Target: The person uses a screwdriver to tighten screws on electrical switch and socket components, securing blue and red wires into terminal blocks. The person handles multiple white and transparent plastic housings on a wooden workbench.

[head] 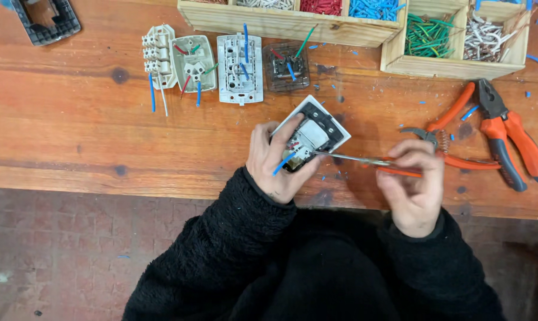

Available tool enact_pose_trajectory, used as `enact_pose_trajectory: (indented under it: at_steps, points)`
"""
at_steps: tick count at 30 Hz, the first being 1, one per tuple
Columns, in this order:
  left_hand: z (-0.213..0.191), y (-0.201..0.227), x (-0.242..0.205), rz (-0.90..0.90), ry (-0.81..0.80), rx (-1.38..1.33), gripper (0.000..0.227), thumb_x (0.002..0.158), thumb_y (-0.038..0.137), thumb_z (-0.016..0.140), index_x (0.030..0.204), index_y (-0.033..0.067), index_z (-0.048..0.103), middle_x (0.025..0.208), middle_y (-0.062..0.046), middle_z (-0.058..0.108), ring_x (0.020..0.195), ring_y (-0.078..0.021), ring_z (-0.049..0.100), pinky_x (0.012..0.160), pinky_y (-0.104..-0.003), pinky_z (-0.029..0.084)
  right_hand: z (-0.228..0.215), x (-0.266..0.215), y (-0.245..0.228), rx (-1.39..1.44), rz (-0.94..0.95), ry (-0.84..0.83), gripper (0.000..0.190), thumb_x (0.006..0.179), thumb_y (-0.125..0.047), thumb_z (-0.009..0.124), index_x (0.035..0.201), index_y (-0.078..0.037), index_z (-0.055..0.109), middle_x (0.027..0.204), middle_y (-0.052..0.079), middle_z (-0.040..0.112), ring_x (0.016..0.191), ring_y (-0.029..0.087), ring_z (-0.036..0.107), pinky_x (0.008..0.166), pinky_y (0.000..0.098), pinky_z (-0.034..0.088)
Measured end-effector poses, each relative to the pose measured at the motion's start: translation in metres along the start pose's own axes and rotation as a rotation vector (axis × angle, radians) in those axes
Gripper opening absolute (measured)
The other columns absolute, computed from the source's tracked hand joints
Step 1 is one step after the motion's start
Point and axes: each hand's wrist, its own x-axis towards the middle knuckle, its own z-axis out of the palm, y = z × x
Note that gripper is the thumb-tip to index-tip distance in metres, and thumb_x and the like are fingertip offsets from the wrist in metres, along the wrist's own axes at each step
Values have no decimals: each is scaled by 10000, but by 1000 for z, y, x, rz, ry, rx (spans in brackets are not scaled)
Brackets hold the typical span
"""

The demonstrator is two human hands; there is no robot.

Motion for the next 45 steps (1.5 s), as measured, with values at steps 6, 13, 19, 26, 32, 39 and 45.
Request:
enact_pose_trajectory:
  at_steps: [6, 13, 19, 26, 32, 39, 45]
  points:
    - [-2, -1, 0, 0, -26, -23, 693, 765, 349, 920, 1381, 213, 636, 1036, -87, 532, 902, -334, 589, 915, -437, 525, -6, -15, 15, 83, 278, -21, 447, 1134, -336, 316, 1241, 50, 515, 575, 89, 561, 342, 43, 403, 352, 164, 333]
    - [-9, 0, 0, -2, -182, 80, 694, 845, 412, 817, 1413, 123, 542, 1091, -176, 584, 1032, -301, 609, 936, -389, 540, -21, -1, -39, -323, 27, -225, 179, 1006, -32, 605, 1180, 7, 627, 1056, 192, 637, 839, 251, 611, 748, 307, 462]
    - [-12, 2, 3, -26, -245, -80, 655, 813, 336, 834, 1373, 121, 570, 1154, -129, 632, 1039, -253, 621, 925, -343, 535, -21, -10, -51, -407, -165, -234, 305, 937, -93, 700, 1198, 12, 582, 1143, 226, 603, 993, 304, 634, 797, 319, 559]
    - [-11, -2, 2, 16, -268, -107, 657, 831, 302, 837, 1388, 90, 560, 1166, -144, 635, 1040, -270, 611, 948, -366, 519, -17, -5, -66, -594, -172, -221, 194, 1033, -97, 597, 1178, -1, 682, 980, 123, 678, 705, 256, 624, 722, 359, 523]
    - [-8, 0, 4, 13, -291, -109, 648, 836, 282, 844, 1378, 62, 563, 1206, -122, 653, 1058, -257, 609, 961, -364, 511, -35, -3, -56, -792, -458, -460, 322, 979, -75, 694, 1298, -112, 669, 887, 93, 498, 707, 294, 498, 645, 428, 480]
    - [-9, 2, 5, 48, -210, -98, 663, 817, 281, 860, 1350, 26, 559, 1150, -165, 598, 1042, -276, 638, 966, -363, 519, -25, -2, -59, -278, -184, -379, 603, 889, -219, 807, 1355, -3, 493, 1194, 193, 619, 1045, 322, 635, 940, 403, 540]
    - [-10, 1, 0, 178, -203, 27, 738, 815, 334, 913, 1408, 94, 545, 1152, -194, 573, 1047, -308, 580, 965, -388, 521, -25, 8, -56, 791, 1008, -517, 576, 1004, -349, 502, 1469, -10, 536, 816, 193, 589, 402, 33, 227, 297, 179, 190]
